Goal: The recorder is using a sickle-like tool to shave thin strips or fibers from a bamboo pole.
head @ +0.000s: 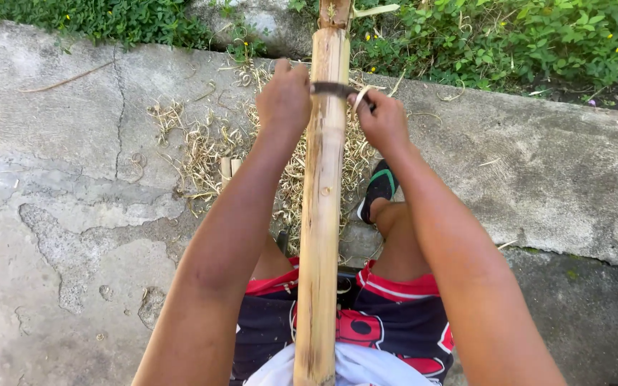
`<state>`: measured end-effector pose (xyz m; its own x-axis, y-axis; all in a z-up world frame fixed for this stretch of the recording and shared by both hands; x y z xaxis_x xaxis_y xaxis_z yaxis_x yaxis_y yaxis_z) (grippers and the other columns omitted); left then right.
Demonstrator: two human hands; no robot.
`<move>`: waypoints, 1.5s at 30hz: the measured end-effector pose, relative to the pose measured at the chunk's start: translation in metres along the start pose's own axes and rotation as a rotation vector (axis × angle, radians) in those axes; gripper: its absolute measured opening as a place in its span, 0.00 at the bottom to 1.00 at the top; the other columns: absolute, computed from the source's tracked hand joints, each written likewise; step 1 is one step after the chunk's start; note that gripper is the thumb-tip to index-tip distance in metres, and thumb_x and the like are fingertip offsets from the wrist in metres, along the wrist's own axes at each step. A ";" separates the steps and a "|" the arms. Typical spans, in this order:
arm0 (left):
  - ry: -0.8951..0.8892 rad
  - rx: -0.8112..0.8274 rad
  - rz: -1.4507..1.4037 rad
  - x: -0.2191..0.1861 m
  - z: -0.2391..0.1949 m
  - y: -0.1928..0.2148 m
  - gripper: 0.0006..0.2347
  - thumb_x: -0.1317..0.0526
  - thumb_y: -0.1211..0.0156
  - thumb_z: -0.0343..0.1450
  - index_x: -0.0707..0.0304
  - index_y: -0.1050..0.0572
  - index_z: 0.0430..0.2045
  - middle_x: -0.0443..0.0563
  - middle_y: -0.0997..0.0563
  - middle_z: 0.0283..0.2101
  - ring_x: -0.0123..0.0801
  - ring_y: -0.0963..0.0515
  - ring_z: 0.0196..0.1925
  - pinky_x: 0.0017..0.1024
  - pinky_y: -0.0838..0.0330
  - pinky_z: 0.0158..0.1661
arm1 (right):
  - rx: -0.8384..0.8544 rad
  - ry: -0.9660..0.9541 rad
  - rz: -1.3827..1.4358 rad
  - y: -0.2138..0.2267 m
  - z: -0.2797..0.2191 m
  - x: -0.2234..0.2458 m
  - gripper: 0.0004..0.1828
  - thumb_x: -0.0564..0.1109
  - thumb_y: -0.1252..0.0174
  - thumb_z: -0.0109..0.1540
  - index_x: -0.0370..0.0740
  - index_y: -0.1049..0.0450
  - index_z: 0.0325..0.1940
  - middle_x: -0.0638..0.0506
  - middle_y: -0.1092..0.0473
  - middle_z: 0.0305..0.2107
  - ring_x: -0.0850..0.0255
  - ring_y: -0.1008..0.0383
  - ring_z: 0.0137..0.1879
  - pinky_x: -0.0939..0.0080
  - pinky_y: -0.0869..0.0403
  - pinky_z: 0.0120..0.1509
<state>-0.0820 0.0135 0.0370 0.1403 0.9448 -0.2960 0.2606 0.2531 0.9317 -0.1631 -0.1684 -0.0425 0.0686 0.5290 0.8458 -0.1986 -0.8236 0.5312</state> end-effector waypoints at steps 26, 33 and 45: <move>-0.099 -0.311 -0.299 0.022 0.096 -0.025 0.08 0.53 0.36 0.70 0.55 0.21 0.28 0.49 0.19 0.35 0.43 0.16 0.33 0.45 0.25 0.32 | -0.005 -0.032 -0.319 0.011 0.086 0.022 0.22 0.59 0.43 0.72 0.39 0.21 0.36 0.49 0.29 0.17 0.55 0.30 0.21 0.50 0.35 0.28; -0.136 -0.323 -0.247 0.027 0.056 -0.024 0.09 0.51 0.35 0.69 0.55 0.22 0.28 0.45 0.22 0.34 0.39 0.19 0.31 0.42 0.29 0.30 | 0.011 -0.121 -0.295 0.011 0.047 0.032 0.21 0.59 0.44 0.70 0.41 0.21 0.37 0.49 0.29 0.17 0.56 0.31 0.20 0.49 0.35 0.25; -0.124 -0.178 -0.226 0.032 -0.036 -0.011 0.08 0.51 0.38 0.72 0.53 0.21 0.29 0.44 0.24 0.34 0.36 0.22 0.31 0.38 0.30 0.31 | -0.010 -0.129 -0.349 0.015 -0.043 0.064 0.22 0.61 0.44 0.68 0.41 0.22 0.36 0.41 0.27 0.19 0.43 0.25 0.27 0.42 0.31 0.33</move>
<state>-0.1146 0.0488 0.0244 0.2163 0.8309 -0.5126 0.1282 0.4963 0.8586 -0.2038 -0.1383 0.0172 0.2568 0.7469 0.6134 -0.1513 -0.5958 0.7888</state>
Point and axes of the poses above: each hand's wrist, its own z-axis towards the middle knuckle, its own y-axis out of the back of the hand, x = y × z, the point moved 1 cm from there along z, towards the middle knuckle
